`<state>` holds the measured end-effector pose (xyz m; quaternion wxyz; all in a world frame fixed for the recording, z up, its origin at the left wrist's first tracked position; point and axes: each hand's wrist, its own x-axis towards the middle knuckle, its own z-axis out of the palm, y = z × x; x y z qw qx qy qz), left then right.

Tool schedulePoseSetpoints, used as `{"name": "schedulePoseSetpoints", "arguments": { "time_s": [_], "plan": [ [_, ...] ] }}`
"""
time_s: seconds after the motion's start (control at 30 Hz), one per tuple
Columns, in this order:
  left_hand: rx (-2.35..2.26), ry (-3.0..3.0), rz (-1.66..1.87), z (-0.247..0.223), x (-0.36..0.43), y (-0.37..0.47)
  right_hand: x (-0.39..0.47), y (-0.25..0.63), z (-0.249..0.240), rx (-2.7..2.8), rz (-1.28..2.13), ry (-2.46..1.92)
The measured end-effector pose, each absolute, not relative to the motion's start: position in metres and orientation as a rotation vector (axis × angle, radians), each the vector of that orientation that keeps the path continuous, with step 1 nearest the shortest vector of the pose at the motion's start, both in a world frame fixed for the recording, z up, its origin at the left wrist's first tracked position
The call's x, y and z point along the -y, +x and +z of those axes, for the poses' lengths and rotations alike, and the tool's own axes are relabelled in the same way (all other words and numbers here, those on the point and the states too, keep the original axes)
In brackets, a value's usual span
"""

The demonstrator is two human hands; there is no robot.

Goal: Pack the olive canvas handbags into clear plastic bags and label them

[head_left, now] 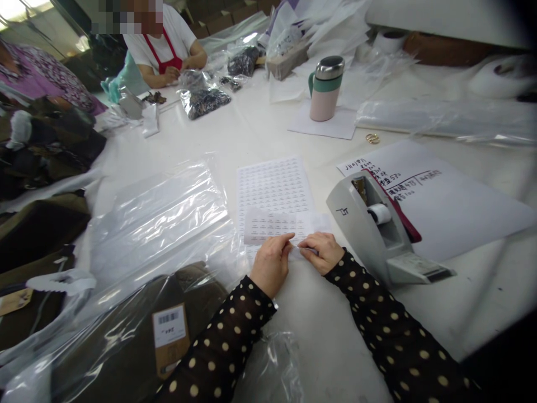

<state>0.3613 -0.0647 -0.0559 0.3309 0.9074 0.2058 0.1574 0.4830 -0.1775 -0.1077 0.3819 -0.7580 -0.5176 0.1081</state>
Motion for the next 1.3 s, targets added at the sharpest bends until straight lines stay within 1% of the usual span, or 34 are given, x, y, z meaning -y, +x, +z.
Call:
{"name": "schedulePoseSetpoints", "arguments": {
  "time_s": [0.1,0.23,0.3,0.37,0.4,0.43,0.47,0.57,0.63,0.8,0.9,1.03,1.1,1.2,1.3],
  "plan": [
    [-0.615,2.172,0.397,-0.06,0.063,0.362,0.177,0.483,-0.108,1.305,0.298,-1.941],
    [-0.805,1.645,0.406,-0.061,0.059,0.364,0.178,0.485,-0.104,1.267,0.331,-1.953],
    [-0.863,1.495,0.475,-0.054,0.057,0.36,0.181,0.484,-0.092,1.248,0.194,-1.911],
    [-0.873,1.548,0.625,-0.04,0.056,0.351,0.186,0.477,-0.069,1.145,-0.053,-1.831],
    [-0.848,1.657,0.733,-0.031,0.056,0.345,0.188,0.471,-0.055,1.078,-0.129,-1.779],
    [-0.793,1.807,0.855,-0.021,0.057,0.337,0.19,0.463,-0.039,1.022,-0.125,-1.728],
    [-0.71,1.98,0.979,-0.011,0.057,0.328,0.192,0.454,-0.023,0.984,-0.04,-1.683],
    [-0.406,2.422,1.263,0.021,0.06,0.297,0.195,0.42,0.014,0.966,0.395,-1.558],
    [-0.262,2.575,1.332,0.041,0.065,0.273,0.194,0.398,0.028,0.931,0.596,-1.504],
    [0.011,2.784,1.365,0.079,0.081,0.212,0.191,0.355,0.042,0.777,0.943,-1.248],
    [0.08,2.839,1.501,0.09,0.087,0.184,0.193,0.331,0.053,0.736,1.037,-1.145],
    [0.056,2.842,1.65,0.096,0.093,0.156,0.196,0.299,0.07,0.687,1.1,-1.118],
    [-0.02,2.85,1.633,0.099,0.097,0.141,0.195,0.285,0.075,0.637,1.124,-1.124],
    [-0.112,2.817,1.51,0.097,0.107,0.111,0.189,0.272,0.079,0.597,1.11,-1.183],
    [-0.206,2.725,1.46,0.088,0.112,0.073,0.168,0.27,0.084,0.747,1.111,-1.301]
  ]
}}
